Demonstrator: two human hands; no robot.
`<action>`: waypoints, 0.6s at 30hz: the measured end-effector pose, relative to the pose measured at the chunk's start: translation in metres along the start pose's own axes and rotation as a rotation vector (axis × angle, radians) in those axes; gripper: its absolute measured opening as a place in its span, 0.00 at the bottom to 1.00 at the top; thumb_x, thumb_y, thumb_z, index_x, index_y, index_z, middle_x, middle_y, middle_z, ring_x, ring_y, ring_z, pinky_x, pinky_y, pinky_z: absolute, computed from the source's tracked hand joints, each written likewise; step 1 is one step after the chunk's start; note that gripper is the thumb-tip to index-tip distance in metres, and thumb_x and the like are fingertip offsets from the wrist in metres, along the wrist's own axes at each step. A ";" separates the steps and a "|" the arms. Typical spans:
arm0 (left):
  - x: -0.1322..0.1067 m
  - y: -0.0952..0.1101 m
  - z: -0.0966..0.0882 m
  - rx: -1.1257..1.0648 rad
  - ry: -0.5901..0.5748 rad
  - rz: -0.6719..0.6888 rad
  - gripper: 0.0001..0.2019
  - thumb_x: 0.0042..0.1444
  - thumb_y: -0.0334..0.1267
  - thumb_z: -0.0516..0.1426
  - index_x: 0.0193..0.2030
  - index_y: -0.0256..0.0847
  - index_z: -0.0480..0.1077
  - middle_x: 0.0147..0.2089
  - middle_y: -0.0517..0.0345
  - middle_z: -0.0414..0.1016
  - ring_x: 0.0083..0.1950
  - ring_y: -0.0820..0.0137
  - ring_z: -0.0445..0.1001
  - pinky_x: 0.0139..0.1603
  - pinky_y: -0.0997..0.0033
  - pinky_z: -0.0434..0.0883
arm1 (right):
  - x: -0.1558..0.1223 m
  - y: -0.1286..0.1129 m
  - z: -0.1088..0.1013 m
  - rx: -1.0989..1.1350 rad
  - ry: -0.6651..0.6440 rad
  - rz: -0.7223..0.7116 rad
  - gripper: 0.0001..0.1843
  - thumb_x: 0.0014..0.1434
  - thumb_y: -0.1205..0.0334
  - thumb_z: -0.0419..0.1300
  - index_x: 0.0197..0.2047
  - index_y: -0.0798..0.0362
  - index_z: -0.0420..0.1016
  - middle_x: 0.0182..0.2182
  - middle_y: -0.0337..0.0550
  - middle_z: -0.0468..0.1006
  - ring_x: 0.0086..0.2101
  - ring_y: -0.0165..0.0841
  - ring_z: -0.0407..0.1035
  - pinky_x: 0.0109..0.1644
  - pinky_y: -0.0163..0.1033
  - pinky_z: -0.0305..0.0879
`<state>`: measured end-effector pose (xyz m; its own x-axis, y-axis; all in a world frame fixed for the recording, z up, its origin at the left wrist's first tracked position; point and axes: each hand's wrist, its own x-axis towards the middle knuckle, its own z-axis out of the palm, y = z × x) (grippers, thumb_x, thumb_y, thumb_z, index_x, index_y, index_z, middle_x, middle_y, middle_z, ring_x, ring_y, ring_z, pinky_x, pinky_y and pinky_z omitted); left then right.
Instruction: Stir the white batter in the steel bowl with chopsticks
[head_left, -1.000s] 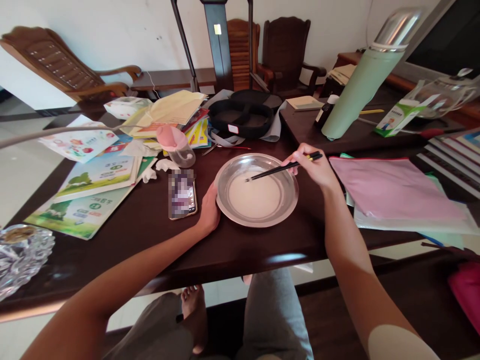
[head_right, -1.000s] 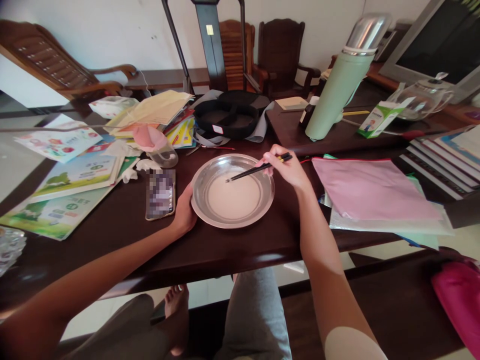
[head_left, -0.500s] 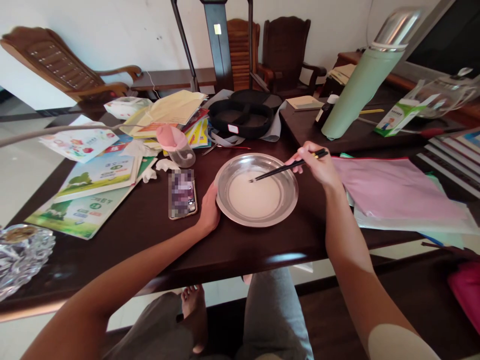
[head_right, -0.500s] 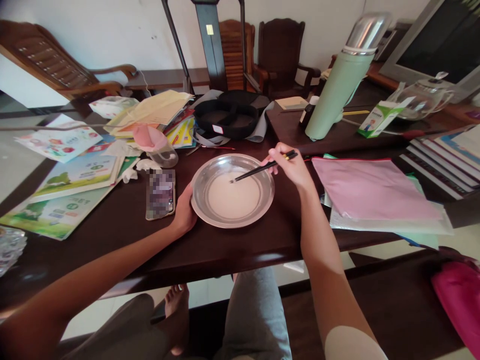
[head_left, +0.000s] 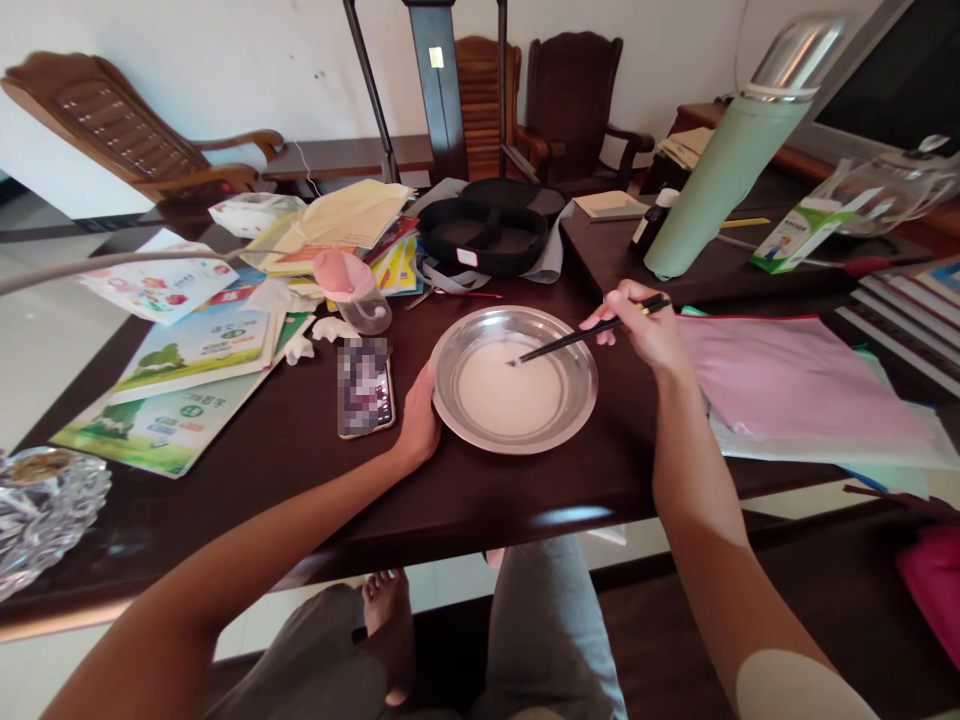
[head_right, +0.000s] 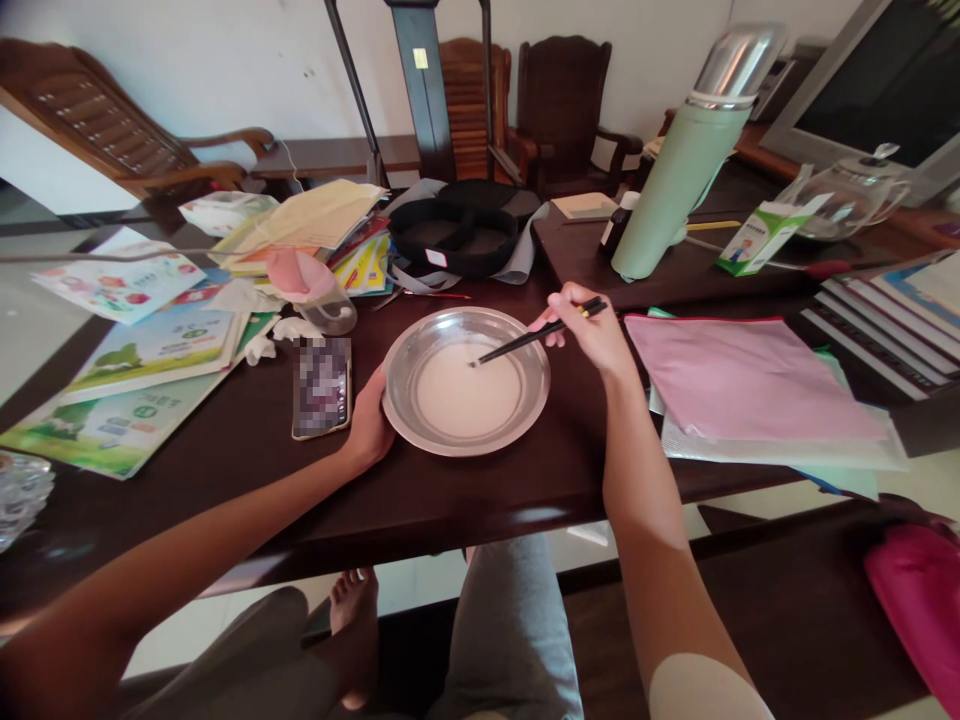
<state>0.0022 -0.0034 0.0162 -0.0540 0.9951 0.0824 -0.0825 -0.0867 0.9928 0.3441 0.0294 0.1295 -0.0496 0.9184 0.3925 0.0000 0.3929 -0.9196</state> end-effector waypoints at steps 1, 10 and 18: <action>0.000 0.000 0.000 0.015 -0.006 0.006 0.28 0.74 0.61 0.58 0.70 0.49 0.84 0.82 0.56 0.79 0.88 0.50 0.70 0.94 0.43 0.58 | -0.001 -0.001 -0.003 0.004 0.015 0.006 0.35 0.60 0.28 0.81 0.26 0.47 0.73 0.23 0.43 0.88 0.19 0.31 0.73 0.21 0.37 0.67; -0.001 -0.001 -0.001 -0.017 -0.003 -0.006 0.27 0.76 0.59 0.58 0.71 0.50 0.83 0.80 0.57 0.81 0.88 0.50 0.70 0.94 0.41 0.58 | 0.000 0.003 0.017 -0.018 -0.179 0.064 0.37 0.57 0.24 0.80 0.30 0.47 0.74 0.31 0.46 0.92 0.24 0.34 0.80 0.28 0.40 0.78; -0.001 0.001 0.000 0.006 -0.021 0.003 0.28 0.76 0.60 0.57 0.71 0.48 0.83 0.83 0.55 0.78 0.89 0.49 0.68 0.94 0.42 0.57 | -0.003 0.001 0.001 0.015 -0.057 0.068 0.37 0.58 0.24 0.80 0.26 0.46 0.73 0.22 0.42 0.86 0.18 0.33 0.72 0.21 0.40 0.69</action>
<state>0.0021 -0.0048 0.0168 -0.0332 0.9957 0.0870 -0.0760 -0.0893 0.9931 0.3432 0.0272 0.1275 -0.1062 0.9388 0.3277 -0.0095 0.3286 -0.9444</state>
